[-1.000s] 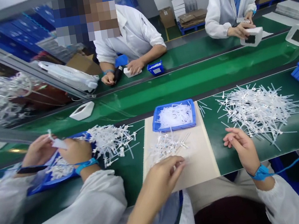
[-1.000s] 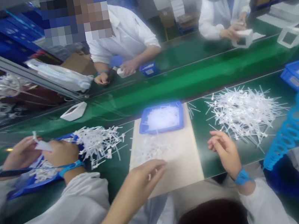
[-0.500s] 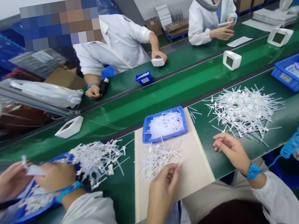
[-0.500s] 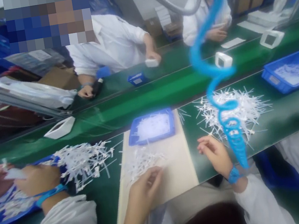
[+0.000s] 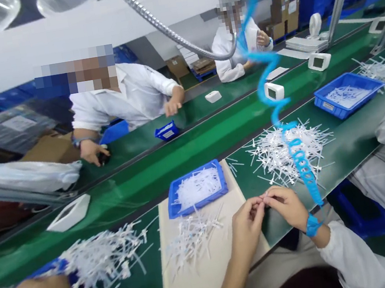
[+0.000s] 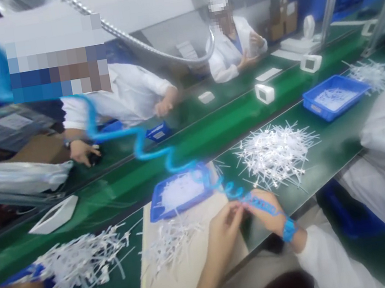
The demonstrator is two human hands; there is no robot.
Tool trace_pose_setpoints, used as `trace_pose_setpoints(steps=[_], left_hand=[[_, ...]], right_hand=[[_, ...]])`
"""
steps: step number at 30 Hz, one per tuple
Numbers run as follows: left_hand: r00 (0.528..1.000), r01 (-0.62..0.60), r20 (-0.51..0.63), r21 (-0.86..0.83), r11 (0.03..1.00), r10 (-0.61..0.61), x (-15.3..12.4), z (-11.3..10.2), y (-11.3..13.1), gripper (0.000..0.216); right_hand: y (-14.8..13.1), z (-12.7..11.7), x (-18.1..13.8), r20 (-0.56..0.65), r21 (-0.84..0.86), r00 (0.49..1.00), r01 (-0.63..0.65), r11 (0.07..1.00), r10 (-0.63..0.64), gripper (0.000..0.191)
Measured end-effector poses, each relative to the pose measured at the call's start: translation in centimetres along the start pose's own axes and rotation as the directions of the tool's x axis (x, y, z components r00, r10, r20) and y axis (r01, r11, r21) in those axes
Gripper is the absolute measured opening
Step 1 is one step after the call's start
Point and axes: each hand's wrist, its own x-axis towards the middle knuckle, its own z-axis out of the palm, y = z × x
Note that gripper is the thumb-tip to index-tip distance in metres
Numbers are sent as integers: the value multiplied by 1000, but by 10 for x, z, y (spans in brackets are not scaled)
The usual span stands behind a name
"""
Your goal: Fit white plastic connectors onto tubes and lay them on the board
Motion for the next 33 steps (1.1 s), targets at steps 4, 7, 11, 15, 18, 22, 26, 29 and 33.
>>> trace_pose_setpoints(steps=[4, 7, 11, 15, 18, 22, 26, 29, 33], left_hand=[[986, -74, 159, 106, 992, 56, 24, -7, -9, 34], [957, -228, 228, 214, 950, 178, 44, 2, -18, 30], [916, -383, 262, 338, 860, 305, 63, 23, -29, 33], [899, -431, 262, 379, 819, 351, 64, 24, -36, 25], [881, -464, 268, 329, 823, 390, 54, 9, -40, 24], [857, -496, 301, 263, 828, 419, 39, -10, -45, 24], [837, -510, 344, 211, 834, 425, 33, -18, -47, 25], [831, -513, 359, 198, 835, 425, 33, -19, -48, 23], [859, -455, 346, 180, 872, 377, 34, -16, -51, 16]], right_hand=[[-10, -2, -12, -189, 38, 981, -44, 998, 51, 36], [-15, -11, -23, -301, 78, 949, -79, 994, 99, 33], [-17, -31, -30, -340, 42, 937, -75, 996, 85, 29], [-18, -46, -28, -321, 38, 939, -114, 993, 120, 31], [-17, -47, -28, -290, 47, 945, -146, 988, 154, 30], [-14, -41, -26, -181, 14, 974, -139, 990, 139, 23], [-13, -31, -16, -91, -103, 991, -107, 989, 98, 20], [-15, -23, -6, -3, -213, 994, -107, 971, 109, 11], [-15, -17, 4, 83, -400, 993, -42, 916, 81, 8]])
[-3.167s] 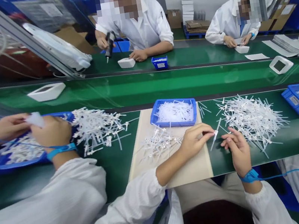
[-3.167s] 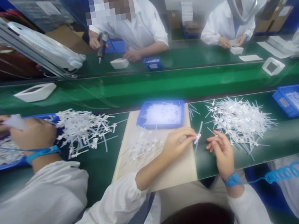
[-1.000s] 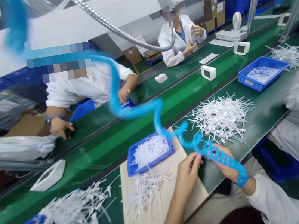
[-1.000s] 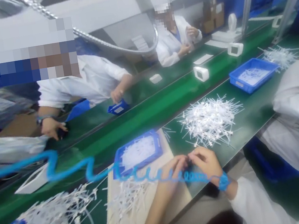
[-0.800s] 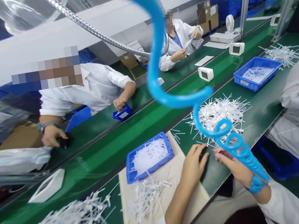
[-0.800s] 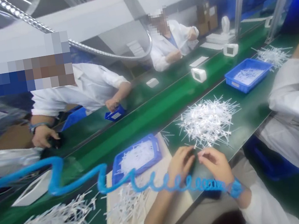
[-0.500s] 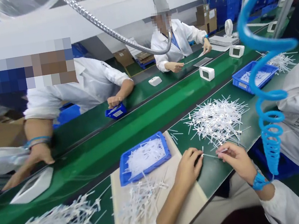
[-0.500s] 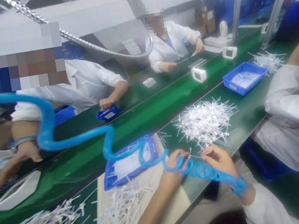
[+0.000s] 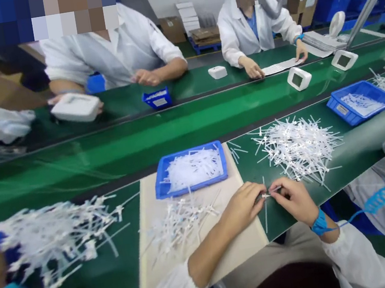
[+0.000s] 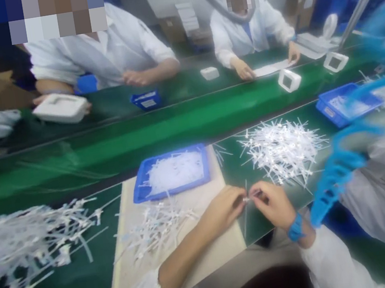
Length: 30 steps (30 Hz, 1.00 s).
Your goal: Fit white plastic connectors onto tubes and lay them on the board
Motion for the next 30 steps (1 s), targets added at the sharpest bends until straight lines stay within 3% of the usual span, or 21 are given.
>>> trace_pose_setpoints(steps=[5, 9, 17, 30], left_hand=[[997, 74, -24, -7, 997, -74, 1, 5, 1, 22], [995, 97, -34, -3, 995, -97, 3, 3, 5, 16], [996, 80, -43, 24, 997, -78, 6, 0, 8, 9], [993, 117, 6, -8, 993, -117, 8, -5, 10, 17]], right_hand=[[4, -3, 4, 85, -126, 996, 5, 992, 5, 6], [5, -8, 5, 131, -120, 991, -10, 993, 26, 6], [5, -11, 6, 157, -110, 987, -27, 994, 44, 7], [-7, -9, 9, 157, -241, 987, 78, 967, -41, 11]])
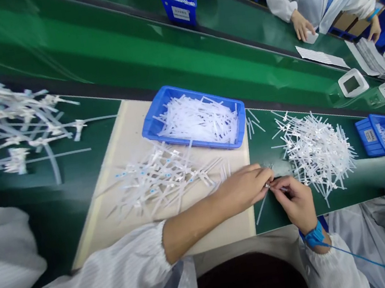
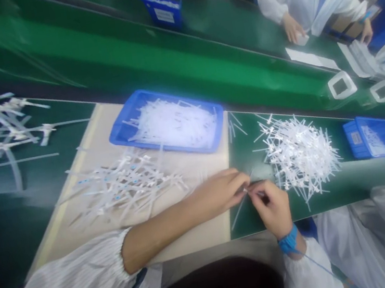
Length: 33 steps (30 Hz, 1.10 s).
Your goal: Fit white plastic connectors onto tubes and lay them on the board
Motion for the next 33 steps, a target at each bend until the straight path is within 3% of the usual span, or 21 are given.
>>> trace_pose_setpoints(steps=[13, 25, 33], left_hand=[[999, 33, 34, -27, 999, -33, 1, -3, 1, 16], [999, 54, 4, -49, 997, -54, 3, 2, 0, 18], [999, 11, -32, -10, 1000, -12, 2, 6, -4, 21]], right_hand=[[-2, 1, 0, -20, -99, 999, 27, 995, -29, 5], [-5, -8, 9, 74, -240, 991, 122, 963, -108, 10], [10, -18, 8, 112, -140, 990, 102, 985, -87, 15]])
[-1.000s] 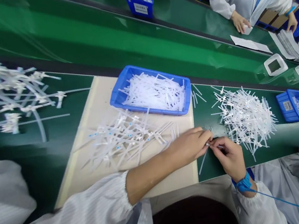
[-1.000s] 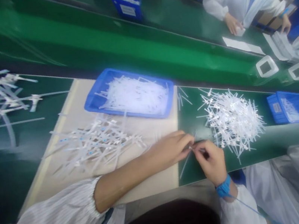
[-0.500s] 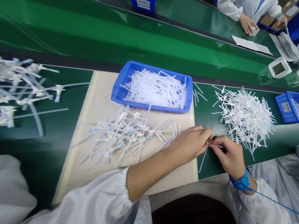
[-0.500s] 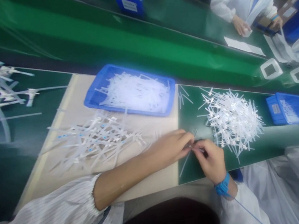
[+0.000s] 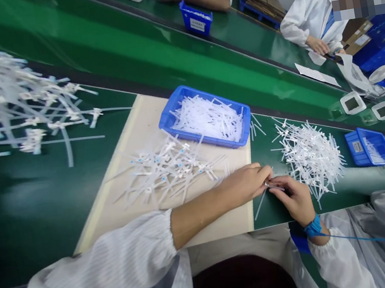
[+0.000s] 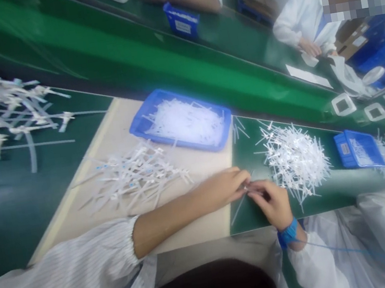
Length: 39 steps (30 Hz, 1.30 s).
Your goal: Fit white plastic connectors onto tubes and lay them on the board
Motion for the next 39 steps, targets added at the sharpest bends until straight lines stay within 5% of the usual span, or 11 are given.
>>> trace_pose_setpoints(steps=[22, 39], left_hand=[[997, 46, 64, 37, 998, -48, -1, -9, 9, 17], [1000, 6, -23, -27, 1000, -7, -2, 1, -1, 12]], right_hand=[[-6, 11, -6, -115, -15, 993, -8, 1000, 6, 15], [-14, -1, 10, 33, -122, 995, 94, 988, -91, 16]])
